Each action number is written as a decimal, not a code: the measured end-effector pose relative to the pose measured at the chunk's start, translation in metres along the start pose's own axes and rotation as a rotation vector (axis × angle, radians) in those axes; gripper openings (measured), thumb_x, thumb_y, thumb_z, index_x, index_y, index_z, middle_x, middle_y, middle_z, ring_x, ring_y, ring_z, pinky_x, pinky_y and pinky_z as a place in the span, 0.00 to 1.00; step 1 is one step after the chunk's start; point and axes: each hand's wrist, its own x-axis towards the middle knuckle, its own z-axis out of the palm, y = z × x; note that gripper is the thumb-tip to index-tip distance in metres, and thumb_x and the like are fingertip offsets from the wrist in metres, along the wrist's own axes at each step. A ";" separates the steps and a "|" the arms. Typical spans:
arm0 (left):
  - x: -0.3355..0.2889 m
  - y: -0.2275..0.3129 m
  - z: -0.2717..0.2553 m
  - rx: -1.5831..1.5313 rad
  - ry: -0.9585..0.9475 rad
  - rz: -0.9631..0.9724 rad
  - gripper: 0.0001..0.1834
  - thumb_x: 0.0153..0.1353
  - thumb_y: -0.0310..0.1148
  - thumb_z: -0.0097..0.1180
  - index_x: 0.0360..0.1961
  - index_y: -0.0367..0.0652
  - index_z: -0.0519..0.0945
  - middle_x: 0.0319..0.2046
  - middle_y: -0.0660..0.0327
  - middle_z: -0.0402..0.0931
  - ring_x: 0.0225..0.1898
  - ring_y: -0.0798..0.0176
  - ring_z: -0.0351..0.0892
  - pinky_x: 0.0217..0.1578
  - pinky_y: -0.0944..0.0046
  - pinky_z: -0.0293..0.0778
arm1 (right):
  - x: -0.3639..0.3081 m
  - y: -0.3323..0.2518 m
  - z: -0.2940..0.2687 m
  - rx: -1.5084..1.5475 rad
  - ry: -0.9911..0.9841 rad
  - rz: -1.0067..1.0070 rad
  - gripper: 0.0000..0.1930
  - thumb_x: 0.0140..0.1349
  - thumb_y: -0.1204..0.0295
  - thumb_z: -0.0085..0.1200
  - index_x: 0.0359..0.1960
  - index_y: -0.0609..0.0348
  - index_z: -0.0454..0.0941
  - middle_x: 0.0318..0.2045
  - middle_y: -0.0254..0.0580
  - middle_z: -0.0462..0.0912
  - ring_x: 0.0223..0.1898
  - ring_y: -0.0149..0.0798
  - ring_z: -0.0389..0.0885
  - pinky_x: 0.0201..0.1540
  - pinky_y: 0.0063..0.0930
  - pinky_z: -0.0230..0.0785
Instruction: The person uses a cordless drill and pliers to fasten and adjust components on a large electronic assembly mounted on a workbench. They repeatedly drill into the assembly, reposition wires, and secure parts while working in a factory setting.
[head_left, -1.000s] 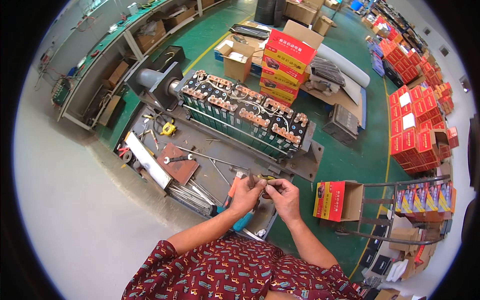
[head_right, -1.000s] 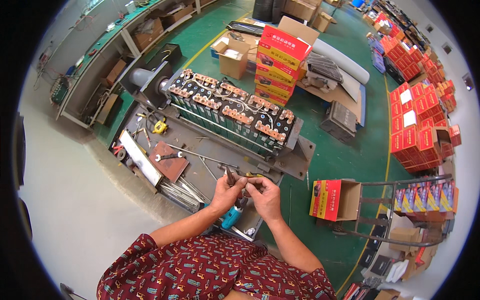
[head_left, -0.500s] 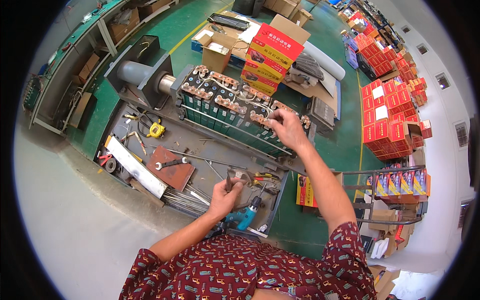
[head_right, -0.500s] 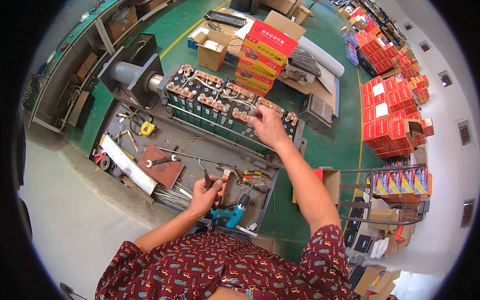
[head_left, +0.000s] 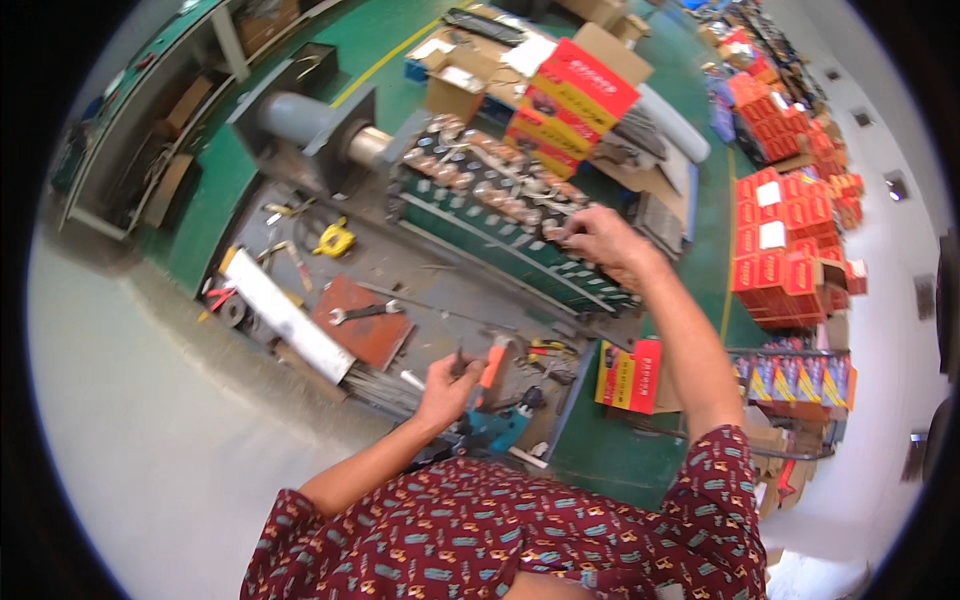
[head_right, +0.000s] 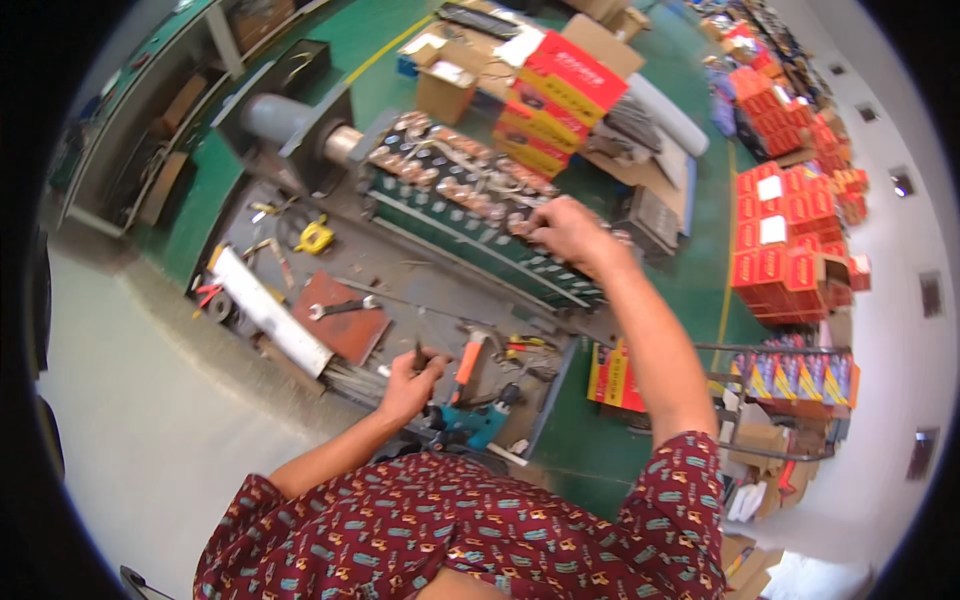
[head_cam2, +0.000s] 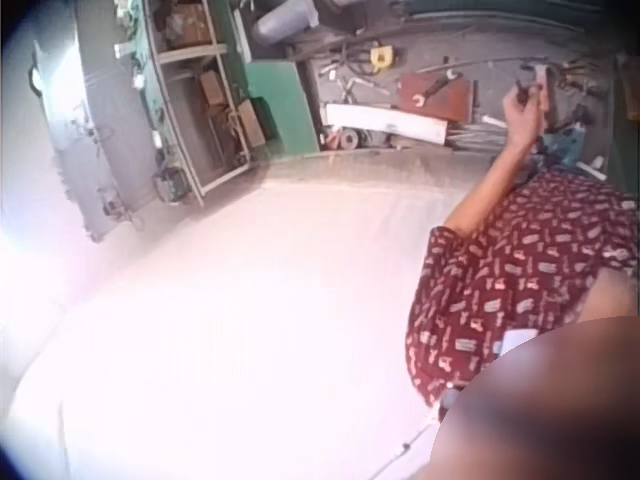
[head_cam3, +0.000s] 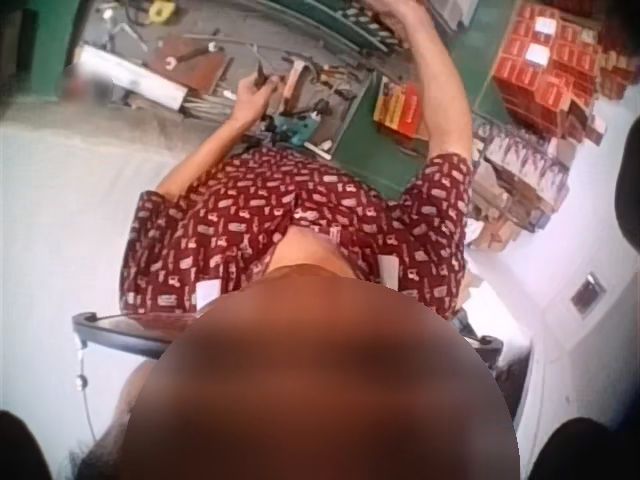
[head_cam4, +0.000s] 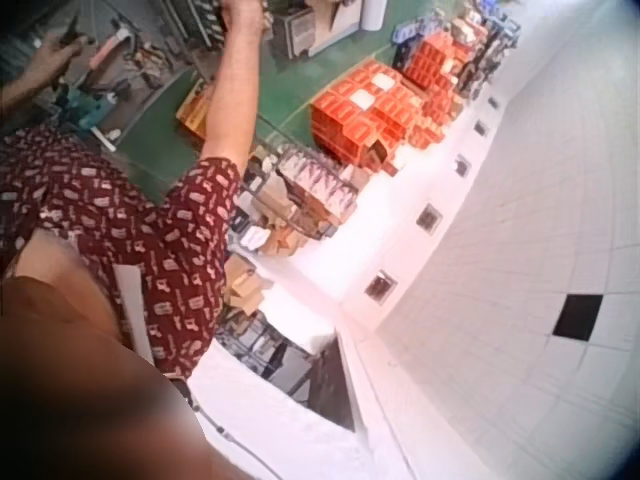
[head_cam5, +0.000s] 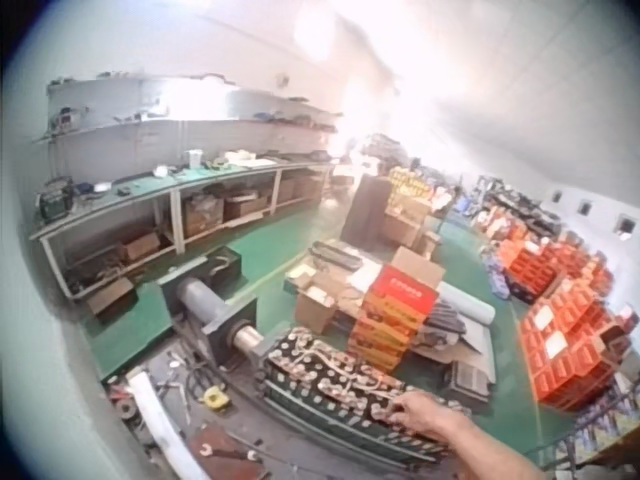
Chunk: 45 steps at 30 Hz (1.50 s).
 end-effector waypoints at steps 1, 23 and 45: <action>-0.003 0.001 -0.004 0.023 0.024 0.003 0.11 0.71 0.32 0.57 0.41 0.32 0.84 0.25 0.70 0.76 0.28 0.77 0.71 0.28 0.69 0.68 | 0.002 -0.010 -0.005 0.096 -0.102 0.098 0.08 0.62 0.72 0.62 0.38 0.64 0.86 0.24 0.43 0.85 0.23 0.35 0.82 0.29 0.35 0.76; -0.013 -0.031 -0.024 0.034 0.032 -0.013 0.11 0.71 0.34 0.58 0.40 0.34 0.82 0.27 0.72 0.73 0.33 0.75 0.69 0.35 0.67 0.70 | 0.024 -0.028 -0.017 0.257 -0.187 0.329 0.04 0.56 0.85 0.60 0.23 0.72 0.80 0.18 0.46 0.82 0.17 0.38 0.83 0.20 0.34 0.76; -0.020 -0.035 -0.025 -0.016 0.071 -0.030 0.12 0.70 0.34 0.58 0.42 0.35 0.86 0.22 0.73 0.70 0.20 0.78 0.63 0.21 0.71 0.58 | -0.009 0.004 -0.009 0.493 -0.062 0.230 0.09 0.65 0.78 0.59 0.43 0.72 0.84 0.32 0.44 0.86 0.28 0.31 0.86 0.30 0.26 0.83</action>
